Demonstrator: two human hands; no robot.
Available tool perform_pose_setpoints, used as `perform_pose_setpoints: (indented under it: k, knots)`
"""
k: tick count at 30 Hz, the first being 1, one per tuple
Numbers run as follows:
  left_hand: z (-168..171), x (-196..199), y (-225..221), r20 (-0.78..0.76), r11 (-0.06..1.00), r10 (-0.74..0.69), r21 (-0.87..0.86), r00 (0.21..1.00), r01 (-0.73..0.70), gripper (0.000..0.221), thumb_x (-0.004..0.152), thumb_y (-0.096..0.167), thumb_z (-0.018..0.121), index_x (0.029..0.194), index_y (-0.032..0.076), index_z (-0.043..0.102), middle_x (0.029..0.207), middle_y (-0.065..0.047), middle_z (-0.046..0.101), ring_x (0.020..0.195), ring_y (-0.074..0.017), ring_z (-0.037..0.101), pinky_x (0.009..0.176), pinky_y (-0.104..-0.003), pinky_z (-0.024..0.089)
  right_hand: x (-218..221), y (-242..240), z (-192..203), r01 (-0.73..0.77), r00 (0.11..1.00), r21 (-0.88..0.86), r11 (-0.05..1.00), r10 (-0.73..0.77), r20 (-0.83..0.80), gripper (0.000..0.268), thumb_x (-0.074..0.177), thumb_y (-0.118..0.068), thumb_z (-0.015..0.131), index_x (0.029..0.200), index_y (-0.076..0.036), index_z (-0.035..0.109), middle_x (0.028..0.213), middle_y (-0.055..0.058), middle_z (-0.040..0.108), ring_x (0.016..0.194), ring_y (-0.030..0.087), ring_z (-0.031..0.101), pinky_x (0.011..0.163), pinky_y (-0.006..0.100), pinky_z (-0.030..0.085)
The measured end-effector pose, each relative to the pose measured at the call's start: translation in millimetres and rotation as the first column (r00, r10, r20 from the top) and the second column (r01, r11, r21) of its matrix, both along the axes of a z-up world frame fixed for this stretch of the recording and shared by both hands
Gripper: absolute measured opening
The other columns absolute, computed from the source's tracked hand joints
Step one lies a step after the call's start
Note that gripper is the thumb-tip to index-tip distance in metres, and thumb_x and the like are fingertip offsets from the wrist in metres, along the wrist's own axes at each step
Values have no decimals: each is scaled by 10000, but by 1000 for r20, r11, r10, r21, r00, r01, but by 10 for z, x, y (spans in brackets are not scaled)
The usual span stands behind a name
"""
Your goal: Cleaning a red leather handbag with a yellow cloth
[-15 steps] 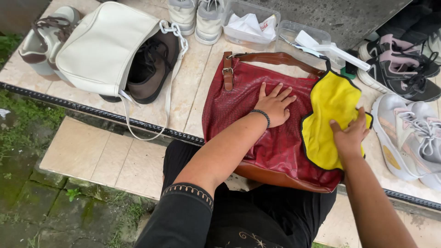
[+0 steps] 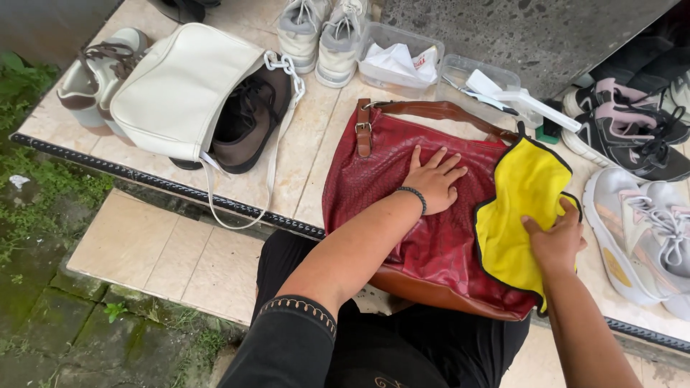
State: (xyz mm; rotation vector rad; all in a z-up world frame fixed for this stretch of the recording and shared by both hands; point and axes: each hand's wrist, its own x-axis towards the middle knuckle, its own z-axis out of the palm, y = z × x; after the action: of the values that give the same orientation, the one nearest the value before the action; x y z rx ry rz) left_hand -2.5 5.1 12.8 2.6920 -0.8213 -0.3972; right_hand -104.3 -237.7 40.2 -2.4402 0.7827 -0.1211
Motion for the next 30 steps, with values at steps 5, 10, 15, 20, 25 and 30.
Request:
perform_pose_setpoints:
  k: [5,10,15,20,25,30]
  knots:
    - [66,-46,12,-4,1000,-5,-6,1000,5,642,968,397,284,1599,279,299,1715,22,173,1592,-243,38,1194,-708,-109,457,-101,-4,30,999,101,994,-34,38,845,850,-300,778,1539,-137,317,1422,226,563,1302,380,532,1086,498,284]
    - [66,-40,7,15,1000,12,-9,1000,-12,644,965,404,303,1595,273,311,1711,18,194,1594,-253,45,1188,-721,-114,998,-146,-60,75,985,223,972,-108,137,764,840,-295,841,1435,-97,406,1369,178,602,1197,370,609,1000,492,492]
    - [101,-58,1,-40,999,28,-15,999,-29,642,966,384,279,1600,286,300,1717,25,176,1599,-229,20,1198,-694,-144,1049,-261,-279,111,989,85,990,-119,91,791,801,-416,872,1393,-68,480,1322,200,609,1176,430,590,999,512,459]
    - [71,-61,0,-29,999,25,-34,999,-26,645,957,379,279,1594,285,310,1716,23,183,1598,-234,37,1200,-686,-146,781,-9,72,158,987,118,980,-154,-40,845,828,-471,825,1465,-77,434,1405,202,560,1236,438,557,1012,534,450]
    - [111,-103,4,-21,999,19,-34,1000,-19,641,963,387,270,1595,285,307,1716,15,182,1595,-247,50,1198,-686,-144,877,-55,-31,193,978,237,952,-205,26,738,815,-332,855,1391,-135,437,1299,198,597,1100,419,611,903,537,492]
    - [-74,-71,-15,80,1000,8,-8,997,-8,625,982,411,279,1592,302,353,1723,21,240,1609,-267,83,1220,-674,-119,1070,-392,-604,32,983,69,997,-44,180,791,854,-378,832,1494,-73,482,1301,270,675,1264,451,596,1053,578,463]
